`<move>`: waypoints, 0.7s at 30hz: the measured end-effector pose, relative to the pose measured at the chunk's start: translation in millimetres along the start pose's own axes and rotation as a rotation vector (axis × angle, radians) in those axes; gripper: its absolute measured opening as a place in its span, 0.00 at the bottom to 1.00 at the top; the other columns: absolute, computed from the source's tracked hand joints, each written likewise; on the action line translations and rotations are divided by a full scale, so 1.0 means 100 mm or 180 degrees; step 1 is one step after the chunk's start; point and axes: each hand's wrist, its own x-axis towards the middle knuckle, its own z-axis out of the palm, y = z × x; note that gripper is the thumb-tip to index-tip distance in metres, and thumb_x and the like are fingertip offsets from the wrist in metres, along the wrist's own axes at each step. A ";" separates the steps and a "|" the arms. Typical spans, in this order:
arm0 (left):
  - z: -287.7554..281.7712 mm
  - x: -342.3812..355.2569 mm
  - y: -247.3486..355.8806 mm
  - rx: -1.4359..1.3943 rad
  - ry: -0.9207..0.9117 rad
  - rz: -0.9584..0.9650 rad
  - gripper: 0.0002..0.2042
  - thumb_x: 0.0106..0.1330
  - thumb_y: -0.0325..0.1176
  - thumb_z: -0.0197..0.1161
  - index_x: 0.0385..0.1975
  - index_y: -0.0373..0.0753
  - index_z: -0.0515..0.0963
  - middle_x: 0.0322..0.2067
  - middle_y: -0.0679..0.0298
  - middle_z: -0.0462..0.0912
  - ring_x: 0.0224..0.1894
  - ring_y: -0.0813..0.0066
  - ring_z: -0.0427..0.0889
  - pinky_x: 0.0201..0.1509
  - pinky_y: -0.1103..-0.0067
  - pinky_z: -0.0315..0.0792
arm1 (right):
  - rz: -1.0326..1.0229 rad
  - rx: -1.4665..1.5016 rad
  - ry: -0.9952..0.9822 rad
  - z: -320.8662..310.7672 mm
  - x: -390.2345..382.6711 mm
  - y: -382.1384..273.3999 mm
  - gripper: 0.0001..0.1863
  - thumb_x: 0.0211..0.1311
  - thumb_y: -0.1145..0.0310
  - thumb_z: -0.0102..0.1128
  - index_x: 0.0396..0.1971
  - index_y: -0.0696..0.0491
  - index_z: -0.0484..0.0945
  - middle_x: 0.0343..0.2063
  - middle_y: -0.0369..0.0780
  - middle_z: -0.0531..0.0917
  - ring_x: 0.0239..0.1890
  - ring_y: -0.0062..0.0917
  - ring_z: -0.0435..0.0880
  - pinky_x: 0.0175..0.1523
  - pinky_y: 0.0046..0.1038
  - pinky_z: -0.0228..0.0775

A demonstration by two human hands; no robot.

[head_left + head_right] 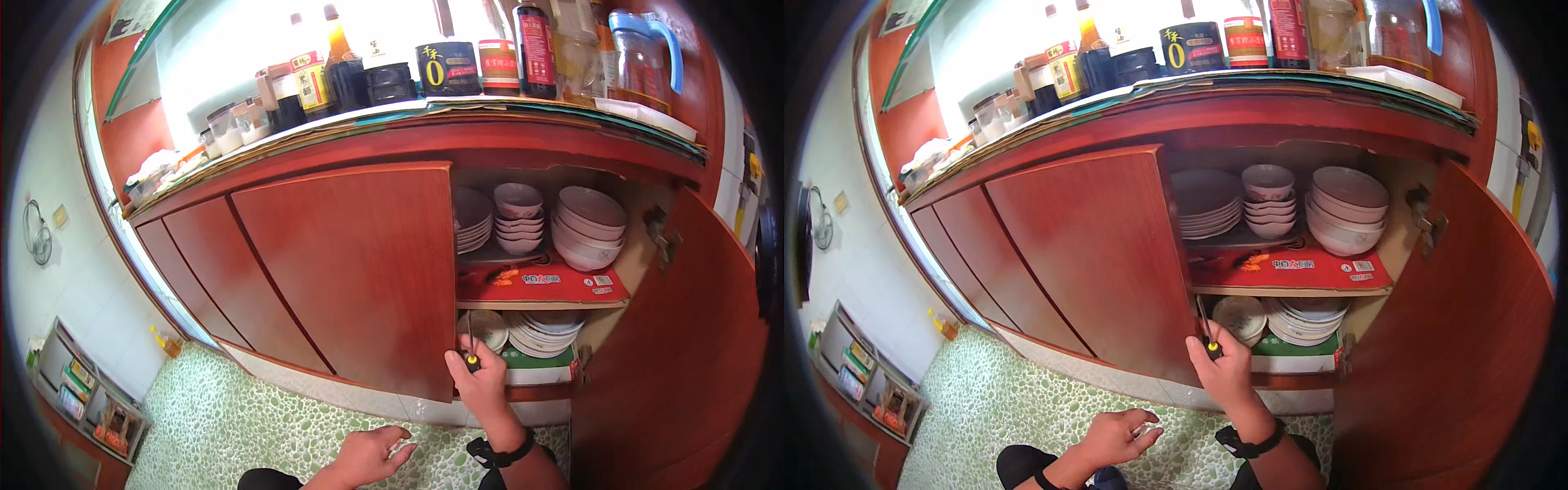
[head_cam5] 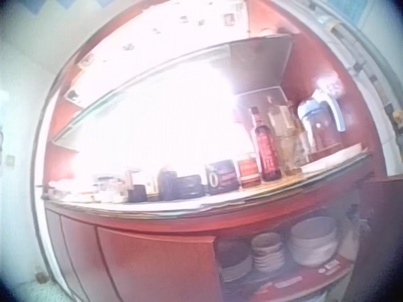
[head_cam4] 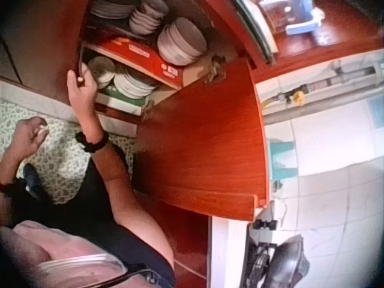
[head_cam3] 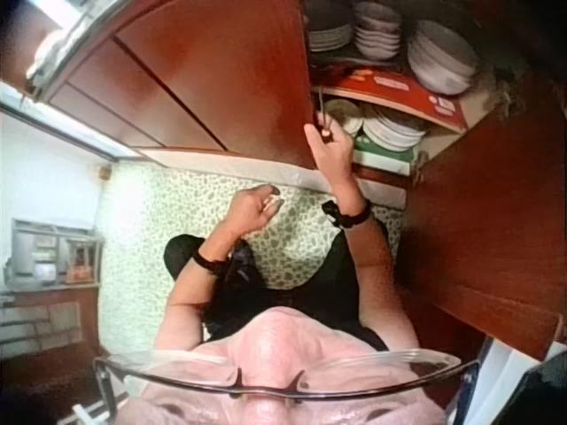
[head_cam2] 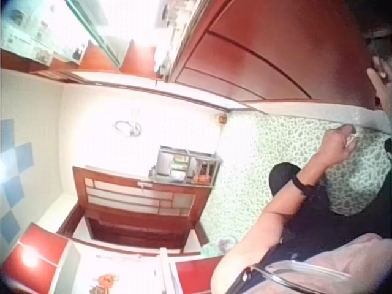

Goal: The person is using a screwdriver to tighten or adjust the hinges of a kitchen cabinet door.

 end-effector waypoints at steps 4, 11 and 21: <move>0.07 -0.01 -0.02 -0.0045 0.0187 0.0120 0.11 0.66 0.43 0.73 0.41 0.45 0.86 0.22 0.63 0.84 0.21 0.64 0.85 0.26 0.71 0.78 | -0.0453 -0.0689 -0.0103 -0.14 -0.04 0.17 0.13 0.60 0.72 0.75 0.41 0.58 0.83 0.26 0.34 0.82 0.29 0.13 0.77 0.36 0.23 0.73; 0.06 -0.05 -0.08 0.0037 0.0036 0.0185 0.11 0.69 0.44 0.70 0.42 0.45 0.85 0.26 0.64 0.86 0.21 0.64 0.84 0.26 0.71 0.78 | -0.0251 -0.0413 0.0103 -0.02 0.02 0.12 0.11 0.61 0.74 0.74 0.37 0.58 0.79 0.26 0.30 0.80 0.29 0.13 0.74 0.36 0.22 0.70; -0.07 -0.09 -0.13 0.0208 0.0166 -0.0063 0.14 0.69 0.46 0.69 0.43 0.43 0.83 0.29 0.58 0.87 0.26 0.55 0.86 0.29 0.63 0.80 | -0.0147 -0.0567 0.0155 -0.04 -0.02 0.20 0.12 0.58 0.74 0.73 0.38 0.55 0.78 0.25 0.30 0.80 0.27 0.15 0.75 0.33 0.23 0.70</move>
